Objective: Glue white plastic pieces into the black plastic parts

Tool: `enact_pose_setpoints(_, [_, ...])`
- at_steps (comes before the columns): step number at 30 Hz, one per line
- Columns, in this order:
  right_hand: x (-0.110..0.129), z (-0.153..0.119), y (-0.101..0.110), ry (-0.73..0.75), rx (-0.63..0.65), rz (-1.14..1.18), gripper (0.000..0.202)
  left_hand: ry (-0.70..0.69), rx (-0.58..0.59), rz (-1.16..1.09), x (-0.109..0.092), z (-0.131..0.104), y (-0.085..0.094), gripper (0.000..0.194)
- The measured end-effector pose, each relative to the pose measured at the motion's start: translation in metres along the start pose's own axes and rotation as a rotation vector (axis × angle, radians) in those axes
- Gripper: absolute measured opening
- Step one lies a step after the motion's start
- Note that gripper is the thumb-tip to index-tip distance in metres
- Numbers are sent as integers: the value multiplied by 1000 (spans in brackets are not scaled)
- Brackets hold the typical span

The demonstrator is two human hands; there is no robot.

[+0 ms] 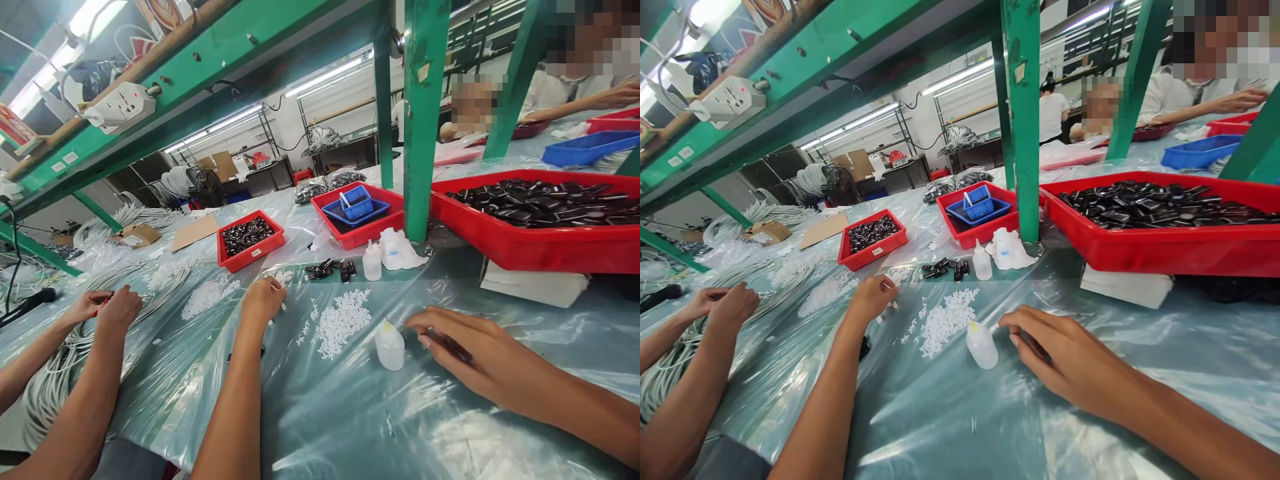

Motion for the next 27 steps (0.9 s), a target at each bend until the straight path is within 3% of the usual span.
enact_pose_setpoints(14, [12,-4,-5,23,43,-64,24,-36,-39,35,-8,0,6,24])
enact_pose_setpoints(23, [13,-4,-11,63,32,-110,28,44,-104,35,17,0,41,23])
enact_pose_setpoints(27, [12,-3,-11,52,24,-88,28,51,-136,22,19,-3,45,23])
Point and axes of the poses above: each hand's wrist, its own z-axis towards the middle knuckle, its own y-axis out of the back of the hand, x = y × z, the point moved 9 cm from there along z, towards the middle knuckle, and after that the axes turned 3 degrees about -y, right-handed, at the moved point
